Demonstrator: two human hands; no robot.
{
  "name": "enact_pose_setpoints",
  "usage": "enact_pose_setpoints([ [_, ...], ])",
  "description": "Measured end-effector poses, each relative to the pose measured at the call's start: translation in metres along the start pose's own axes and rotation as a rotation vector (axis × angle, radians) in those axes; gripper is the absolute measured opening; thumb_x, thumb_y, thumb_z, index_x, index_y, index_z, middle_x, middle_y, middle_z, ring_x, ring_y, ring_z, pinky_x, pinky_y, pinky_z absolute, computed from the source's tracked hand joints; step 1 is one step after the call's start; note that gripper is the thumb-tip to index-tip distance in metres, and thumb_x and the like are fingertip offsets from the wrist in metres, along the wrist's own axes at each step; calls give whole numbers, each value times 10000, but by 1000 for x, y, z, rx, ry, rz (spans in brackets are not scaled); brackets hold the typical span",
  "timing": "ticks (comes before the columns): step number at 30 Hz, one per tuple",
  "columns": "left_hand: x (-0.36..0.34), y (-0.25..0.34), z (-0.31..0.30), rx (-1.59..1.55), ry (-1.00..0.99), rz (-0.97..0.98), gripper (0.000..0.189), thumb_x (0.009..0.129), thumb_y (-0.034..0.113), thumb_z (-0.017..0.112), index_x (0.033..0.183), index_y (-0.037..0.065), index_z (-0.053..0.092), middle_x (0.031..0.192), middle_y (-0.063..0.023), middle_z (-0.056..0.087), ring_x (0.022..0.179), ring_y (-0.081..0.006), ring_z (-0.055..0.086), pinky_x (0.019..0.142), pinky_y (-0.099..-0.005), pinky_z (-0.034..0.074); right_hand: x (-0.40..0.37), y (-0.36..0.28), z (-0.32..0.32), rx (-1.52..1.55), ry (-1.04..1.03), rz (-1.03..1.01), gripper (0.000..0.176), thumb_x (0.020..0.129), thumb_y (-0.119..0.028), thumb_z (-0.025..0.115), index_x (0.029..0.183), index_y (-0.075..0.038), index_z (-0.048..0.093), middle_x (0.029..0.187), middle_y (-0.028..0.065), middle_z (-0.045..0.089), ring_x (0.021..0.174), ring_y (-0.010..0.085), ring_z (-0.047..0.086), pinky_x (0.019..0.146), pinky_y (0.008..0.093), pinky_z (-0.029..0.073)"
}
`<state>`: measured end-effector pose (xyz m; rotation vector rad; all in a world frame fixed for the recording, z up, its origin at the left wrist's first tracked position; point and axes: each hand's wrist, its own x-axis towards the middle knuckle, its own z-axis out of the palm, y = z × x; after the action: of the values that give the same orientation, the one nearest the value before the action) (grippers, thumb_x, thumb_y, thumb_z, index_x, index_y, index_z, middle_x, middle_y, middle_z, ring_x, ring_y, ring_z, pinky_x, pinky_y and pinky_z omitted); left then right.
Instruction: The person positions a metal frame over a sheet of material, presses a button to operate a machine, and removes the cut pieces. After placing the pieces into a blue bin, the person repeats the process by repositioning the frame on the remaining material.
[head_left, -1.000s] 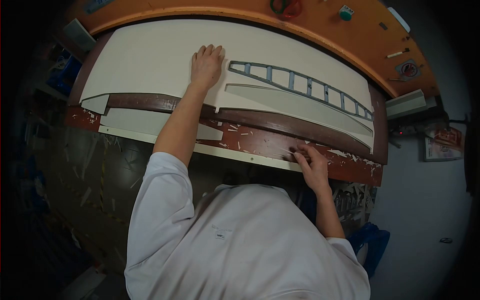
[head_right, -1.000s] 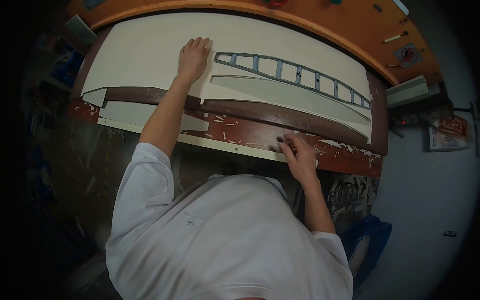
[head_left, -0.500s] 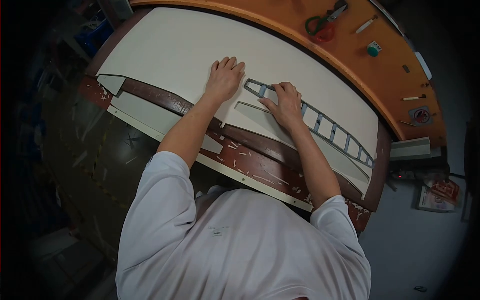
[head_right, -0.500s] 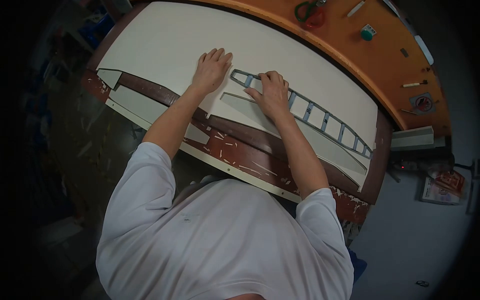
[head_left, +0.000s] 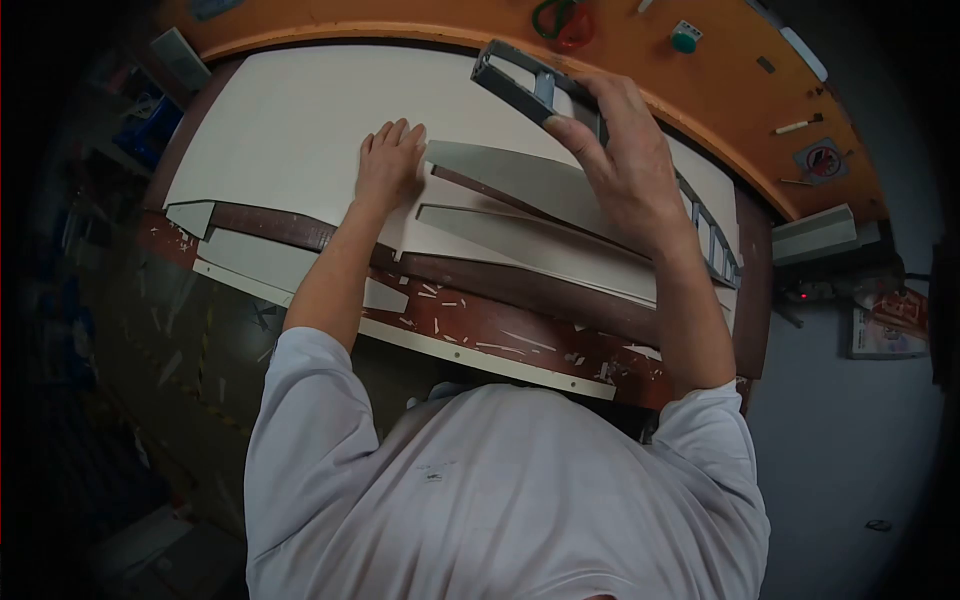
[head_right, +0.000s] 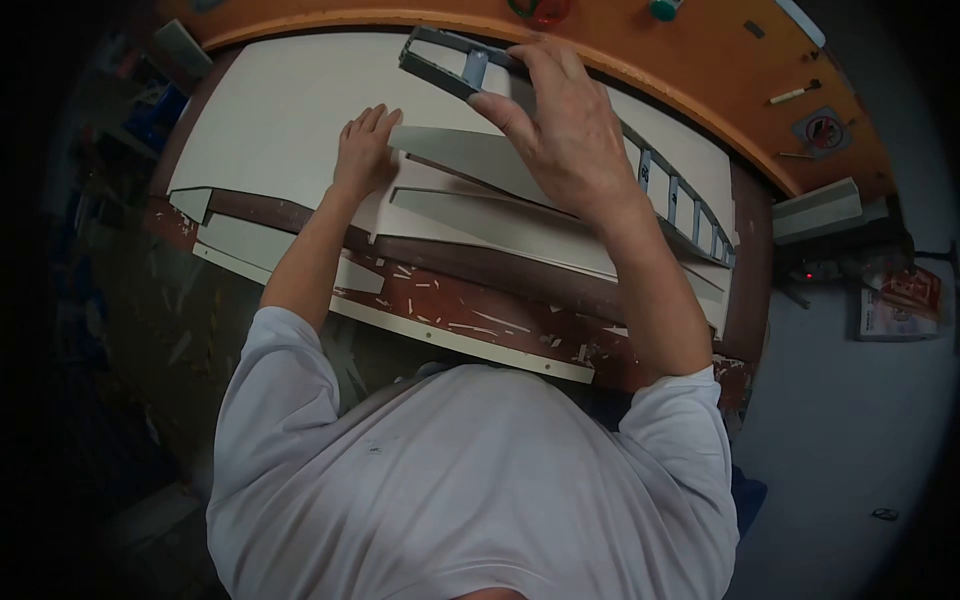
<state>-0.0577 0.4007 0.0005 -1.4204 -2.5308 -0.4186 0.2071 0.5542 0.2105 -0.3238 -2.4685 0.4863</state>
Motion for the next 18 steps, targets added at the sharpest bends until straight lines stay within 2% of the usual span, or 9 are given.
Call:
enact_pose_setpoints([
  [3,3,-9,16,16,60,43,411,1074,291,477,1458,156,536,1530,-154,491,1430,-368,427,1188,-541,292,-4,-8,-92,49,98,-57,570,938,-465,719,1253,-6,600,1106,180,660,1029,374,646,926,446,524],
  [5,3,-11,17,26,61,72,415,1089,295,445,1467,151,537,1523,-168,501,1427,-378,429,1187,-537,292,-14,-7,-146,-7,161,-31,572,936,-466,720,1254,-7,599,1110,179,660,1030,372,646,926,445,524],
  [9,7,-20,24,23,71,112,408,1085,295,469,1435,113,571,1500,-194,518,1415,-383,441,1179,-520,315,-48,11,-231,-140,274,58,576,934,-468,723,1256,-8,599,1116,178,660,1033,369,646,927,444,525],
  [12,7,-12,16,-52,62,44,388,1075,264,502,1395,67,600,1487,-203,528,1399,-381,458,1155,-499,356,-74,39,-279,-245,344,158,578,932,-470,725,1257,-9,598,1120,178,660,1036,366,646,927,444,525],
  [15,4,-3,7,42,112,41,357,1064,238,536,1348,42,627,1442,-207,562,1366,-376,488,1129,-481,397,-98,75,-317,-330,404,258,581,930,-472,727,1258,-10,598,1125,177,660,1038,363,646,928,443,525],
  [18,1,13,-4,195,174,164,328,1060,244,552,1296,43,661,1402,-190,591,1339,-368,511,1120,-474,412,-121,114,-349,-400,439,353,584,928,-473,729,1259,-10,597,1130,176,660,1041,360,646,928,442,525],
])
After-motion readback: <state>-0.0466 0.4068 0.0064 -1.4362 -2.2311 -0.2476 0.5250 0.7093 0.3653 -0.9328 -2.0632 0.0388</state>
